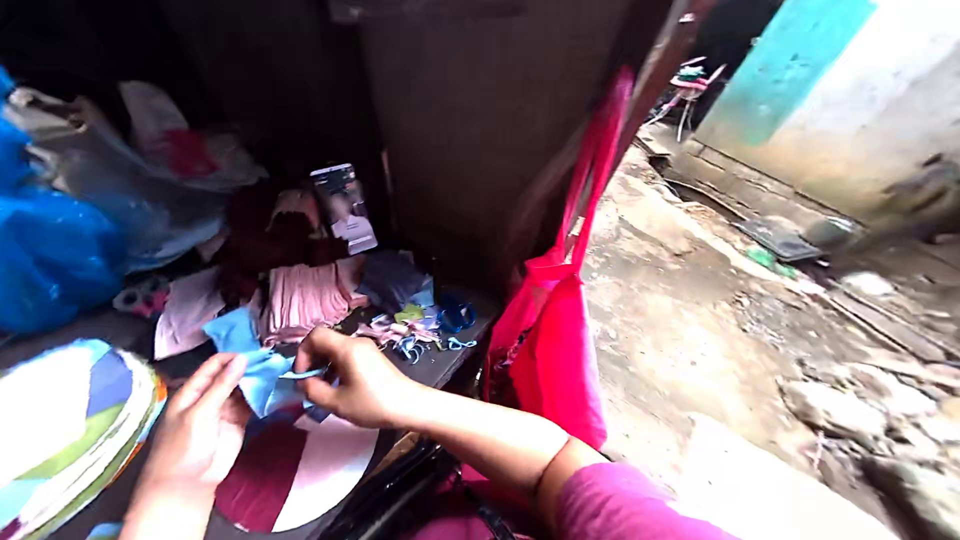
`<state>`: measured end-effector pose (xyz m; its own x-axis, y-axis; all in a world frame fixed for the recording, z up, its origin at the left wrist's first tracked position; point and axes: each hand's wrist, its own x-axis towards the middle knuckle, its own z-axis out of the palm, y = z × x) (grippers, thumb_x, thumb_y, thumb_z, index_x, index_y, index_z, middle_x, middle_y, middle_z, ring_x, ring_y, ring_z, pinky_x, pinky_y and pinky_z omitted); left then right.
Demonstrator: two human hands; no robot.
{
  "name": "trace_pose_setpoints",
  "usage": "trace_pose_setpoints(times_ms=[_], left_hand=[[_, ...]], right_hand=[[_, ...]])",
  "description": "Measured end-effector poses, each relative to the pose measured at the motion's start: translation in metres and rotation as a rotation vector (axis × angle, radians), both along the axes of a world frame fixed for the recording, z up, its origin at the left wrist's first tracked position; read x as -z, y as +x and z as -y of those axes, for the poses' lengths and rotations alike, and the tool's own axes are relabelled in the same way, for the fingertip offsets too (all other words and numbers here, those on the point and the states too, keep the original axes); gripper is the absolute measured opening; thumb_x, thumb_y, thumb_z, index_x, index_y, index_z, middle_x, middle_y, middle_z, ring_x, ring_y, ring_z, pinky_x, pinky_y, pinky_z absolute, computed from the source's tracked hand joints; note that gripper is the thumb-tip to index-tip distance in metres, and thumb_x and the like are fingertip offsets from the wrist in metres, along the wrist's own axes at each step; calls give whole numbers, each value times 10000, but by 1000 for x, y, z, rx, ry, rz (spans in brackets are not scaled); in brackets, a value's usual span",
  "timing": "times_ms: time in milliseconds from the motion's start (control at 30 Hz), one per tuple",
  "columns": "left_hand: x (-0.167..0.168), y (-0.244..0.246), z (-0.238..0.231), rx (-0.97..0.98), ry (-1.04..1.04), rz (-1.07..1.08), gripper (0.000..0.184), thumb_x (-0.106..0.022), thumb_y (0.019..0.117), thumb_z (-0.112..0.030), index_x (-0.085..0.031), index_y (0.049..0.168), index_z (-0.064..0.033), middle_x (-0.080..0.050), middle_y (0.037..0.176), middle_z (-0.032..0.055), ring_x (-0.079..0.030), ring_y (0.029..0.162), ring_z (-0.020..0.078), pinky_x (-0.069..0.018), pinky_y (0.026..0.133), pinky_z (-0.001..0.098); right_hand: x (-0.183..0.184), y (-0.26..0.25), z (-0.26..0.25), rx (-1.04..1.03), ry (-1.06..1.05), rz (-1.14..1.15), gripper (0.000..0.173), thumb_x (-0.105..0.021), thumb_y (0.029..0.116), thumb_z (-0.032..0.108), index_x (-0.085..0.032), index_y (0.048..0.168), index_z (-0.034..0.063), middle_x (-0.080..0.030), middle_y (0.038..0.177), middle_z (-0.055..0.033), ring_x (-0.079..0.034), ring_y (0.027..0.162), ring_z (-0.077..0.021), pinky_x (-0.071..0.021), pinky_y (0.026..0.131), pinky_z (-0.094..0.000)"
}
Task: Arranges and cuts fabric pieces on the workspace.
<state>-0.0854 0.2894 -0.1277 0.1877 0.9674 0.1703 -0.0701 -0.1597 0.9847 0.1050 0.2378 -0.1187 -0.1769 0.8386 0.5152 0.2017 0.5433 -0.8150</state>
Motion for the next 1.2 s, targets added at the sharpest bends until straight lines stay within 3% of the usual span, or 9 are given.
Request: trace_pose_setpoints(times_ms=[133,233,333,467,533,733,933,1200], left_hand=[[-1,4,0,-39,8,81,239,-377,1030,-62,-579,976,-179,-723,875,-123,-697,809,0,-595,754,203],[4,0,-5,-33,33,118,243,-379,996,-20,-573,967,-162,-738,903,-100,-711,850,25,-602,784,224],[4,-1,-6,-21,19,138,280,-357,996,18,-561,949,-167,-734,895,-104,-706,859,19,-596,813,228],[2,0,-4,-22,-14,135,302,-335,1001,35,-552,950,-169,-720,857,-115,-697,818,6,-590,788,210],[1,1,-3,-22,-36,133,301,-317,1013,27,-544,949,-161,-717,842,-109,-699,799,10,-592,765,201],[2,0,-3,-28,-84,71,242,-322,1060,-40,-530,993,-142,-717,811,-86,-696,713,22,-586,666,181],[3,0,-4,-83,-81,4,182,-381,1069,-42,-526,1021,-142,-691,788,-106,-671,656,3,-572,613,156],[17,-5,-13,-98,53,41,208,-426,1015,2,-500,1155,-133,-692,927,-106,-688,738,7,-594,664,173]], right_hand=[[-6,12,11,-71,52,6,264,-589,932,-54,-691,1168,-113,-700,1135,-258,-689,1029,-299,-545,905,-413],[0,19,9,-27,120,-6,219,-594,907,-59,-736,1069,-99,-710,1038,-250,-685,980,-300,-542,860,-404],[13,27,-1,-13,81,-66,188,-601,926,-41,-726,1048,-112,-703,1045,-251,-676,961,-274,-534,844,-388],[41,28,-19,-46,95,-303,171,-589,917,-64,-684,1025,-157,-674,1040,-232,-634,897,-153,-524,786,-275],[48,26,-22,-29,147,-347,173,-582,910,-63,-677,1011,-166,-663,1026,-225,-623,884,-138,-516,758,-254],[57,18,-22,14,354,-178,156,-618,871,-83,-713,974,-152,-695,954,-261,-681,911,-286,-553,810,-360],[58,16,-22,29,375,-131,146,-637,883,-77,-717,984,-146,-699,929,-257,-695,898,-301,-563,823,-382],[52,15,-17,61,280,-108,162,-624,910,-53,-714,1013,-141,-716,970,-256,-708,930,-288,-560,855,-376]])
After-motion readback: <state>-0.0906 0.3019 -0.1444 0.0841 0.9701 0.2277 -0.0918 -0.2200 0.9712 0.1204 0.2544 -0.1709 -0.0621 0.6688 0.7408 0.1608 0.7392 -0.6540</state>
